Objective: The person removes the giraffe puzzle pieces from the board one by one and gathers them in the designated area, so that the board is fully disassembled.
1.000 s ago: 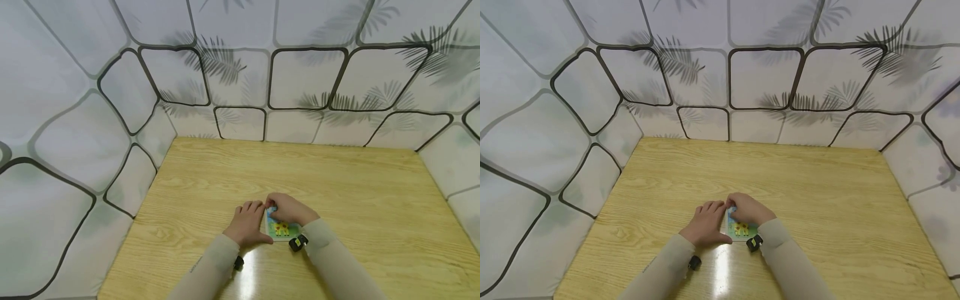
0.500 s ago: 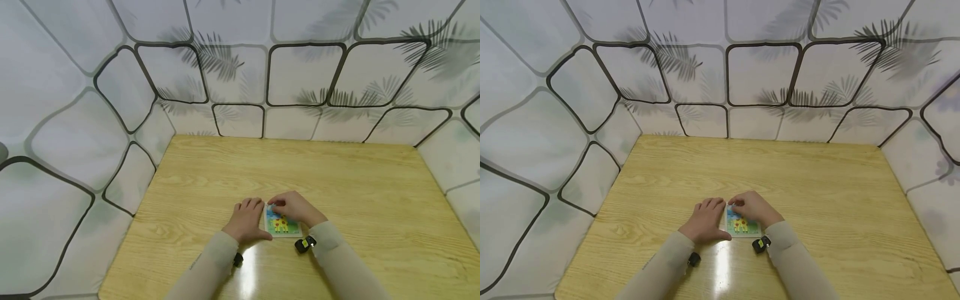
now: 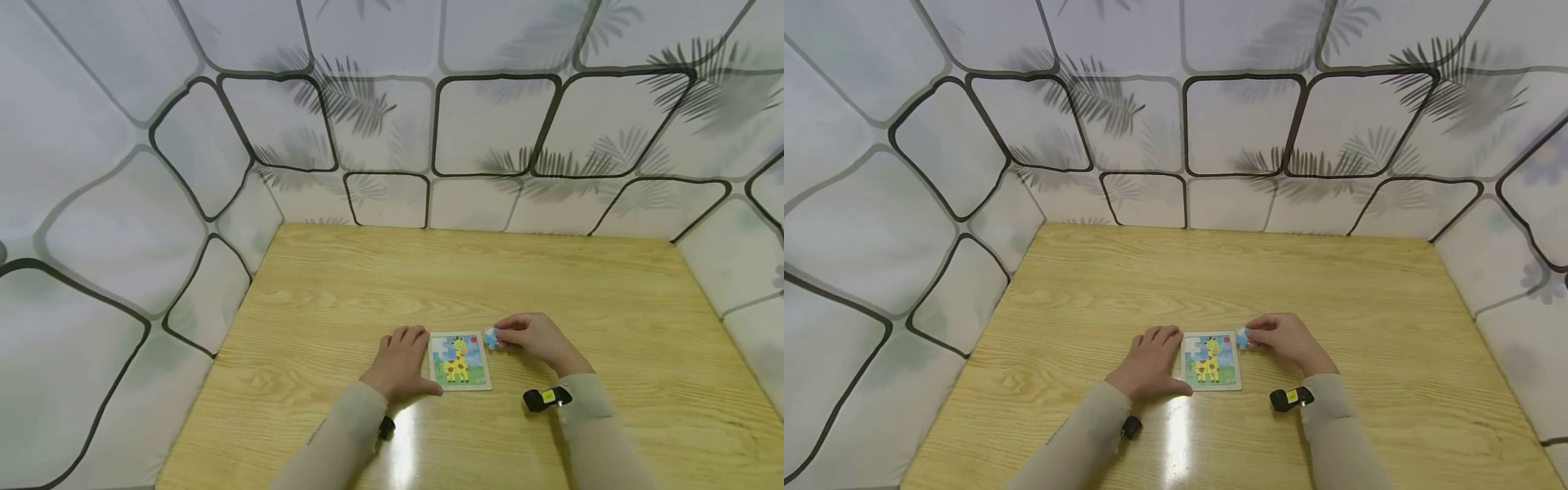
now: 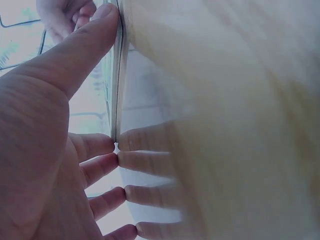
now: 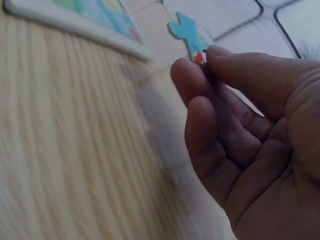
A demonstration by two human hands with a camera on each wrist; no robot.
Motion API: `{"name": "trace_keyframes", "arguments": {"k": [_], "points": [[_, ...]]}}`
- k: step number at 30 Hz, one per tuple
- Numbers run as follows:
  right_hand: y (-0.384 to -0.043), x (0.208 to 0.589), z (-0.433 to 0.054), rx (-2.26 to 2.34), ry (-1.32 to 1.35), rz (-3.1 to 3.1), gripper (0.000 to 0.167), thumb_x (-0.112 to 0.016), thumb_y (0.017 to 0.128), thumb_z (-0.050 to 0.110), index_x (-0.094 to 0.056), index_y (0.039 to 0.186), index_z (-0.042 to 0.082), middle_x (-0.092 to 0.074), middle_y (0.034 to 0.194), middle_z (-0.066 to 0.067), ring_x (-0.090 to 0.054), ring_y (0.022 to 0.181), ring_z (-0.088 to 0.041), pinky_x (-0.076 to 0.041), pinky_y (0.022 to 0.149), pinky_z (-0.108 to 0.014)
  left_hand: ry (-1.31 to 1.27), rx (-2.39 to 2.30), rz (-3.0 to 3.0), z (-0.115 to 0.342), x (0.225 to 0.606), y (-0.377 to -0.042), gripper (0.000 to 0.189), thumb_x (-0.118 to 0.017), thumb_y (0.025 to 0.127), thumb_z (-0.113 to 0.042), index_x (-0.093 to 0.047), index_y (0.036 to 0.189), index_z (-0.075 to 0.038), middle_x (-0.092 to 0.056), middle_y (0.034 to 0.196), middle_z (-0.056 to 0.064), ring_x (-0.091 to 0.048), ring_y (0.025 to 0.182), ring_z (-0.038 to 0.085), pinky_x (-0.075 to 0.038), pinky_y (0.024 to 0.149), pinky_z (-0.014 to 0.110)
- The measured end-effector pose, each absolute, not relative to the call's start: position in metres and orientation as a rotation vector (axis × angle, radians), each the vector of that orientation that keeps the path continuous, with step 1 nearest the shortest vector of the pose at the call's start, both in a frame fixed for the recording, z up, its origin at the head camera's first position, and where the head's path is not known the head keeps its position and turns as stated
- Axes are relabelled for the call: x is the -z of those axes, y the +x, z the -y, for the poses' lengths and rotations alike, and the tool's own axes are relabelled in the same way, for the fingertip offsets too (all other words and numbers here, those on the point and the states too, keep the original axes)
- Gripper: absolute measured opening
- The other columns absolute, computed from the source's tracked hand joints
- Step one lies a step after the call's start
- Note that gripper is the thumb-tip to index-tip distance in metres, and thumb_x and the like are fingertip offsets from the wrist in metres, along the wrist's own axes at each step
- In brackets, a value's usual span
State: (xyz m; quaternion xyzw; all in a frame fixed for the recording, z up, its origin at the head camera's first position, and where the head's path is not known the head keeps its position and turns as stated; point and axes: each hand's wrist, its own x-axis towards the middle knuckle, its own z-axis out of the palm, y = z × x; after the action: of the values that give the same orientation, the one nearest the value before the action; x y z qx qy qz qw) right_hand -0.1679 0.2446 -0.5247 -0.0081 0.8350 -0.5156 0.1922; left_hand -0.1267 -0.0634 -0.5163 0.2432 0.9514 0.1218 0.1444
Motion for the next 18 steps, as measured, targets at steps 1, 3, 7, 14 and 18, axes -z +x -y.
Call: {"name": "trace_keyframes", "arguments": {"k": [1,3,7,14,18], "points": [[-0.167,0.524,-0.251,1.434,-0.008,-2.351,0.035,-0.072,0.095,0.024,-0.071,0.118,-0.003,-0.075,0.094,-0.007,-0.070,0.083,-0.017,-0.058,0.072,-0.029,0.703,-0.352,-2.740,0.063,0.516,-0.127,0.109,-0.071,0.076,-0.074,-0.034,0.157,-0.013,-0.032,0.160,0.002,-0.029,0.145,0.028,-0.030,0.113,0.053],[-0.165,0.522,-0.262,1.403,0.002,-2.357,0.034,-0.069,0.097,0.020,-0.070,0.119,-0.005,-0.075,0.094,-0.007,-0.070,0.083,-0.018,-0.058,0.072,-0.029,0.706,-0.352,-2.735,0.063,0.516,-0.128,0.109,-0.071,0.076,-0.074,-0.034,0.158,-0.013,-0.032,0.160,0.003,-0.029,0.145,0.028,-0.030,0.113,0.054],[-0.162,0.519,-0.276,1.302,0.006,-2.382,0.028,-0.067,0.098,0.016,-0.071,0.116,-0.005,-0.074,0.091,-0.005,-0.070,0.081,-0.018,-0.057,0.070,-0.029,0.710,-0.349,-2.724,0.065,0.515,-0.128,0.109,-0.071,0.076,-0.074,-0.033,0.158,-0.014,-0.031,0.161,0.003,-0.029,0.146,0.028,-0.030,0.113,0.054],[-0.163,0.518,-0.279,1.101,-0.078,-2.465,0.024,-0.069,0.096,0.018,-0.074,0.112,0.000,-0.072,0.081,0.000,-0.066,0.076,-0.016,-0.053,0.068,-0.031,0.721,-0.345,-2.717,0.065,0.514,-0.129,0.108,-0.071,0.077,-0.073,-0.032,0.159,-0.014,-0.031,0.161,0.003,-0.028,0.146,0.029,-0.029,0.114,0.053],[-0.165,0.517,-0.275,1.004,-0.141,-2.526,0.023,-0.068,0.096,0.017,-0.074,0.111,0.000,-0.072,0.083,0.001,-0.064,0.076,-0.014,-0.051,0.071,-0.033,0.719,-0.348,-2.712,0.065,0.512,-0.129,0.108,-0.071,0.077,-0.072,-0.032,0.159,-0.014,-0.030,0.161,0.003,-0.027,0.146,0.029,-0.029,0.114,0.053]]}}
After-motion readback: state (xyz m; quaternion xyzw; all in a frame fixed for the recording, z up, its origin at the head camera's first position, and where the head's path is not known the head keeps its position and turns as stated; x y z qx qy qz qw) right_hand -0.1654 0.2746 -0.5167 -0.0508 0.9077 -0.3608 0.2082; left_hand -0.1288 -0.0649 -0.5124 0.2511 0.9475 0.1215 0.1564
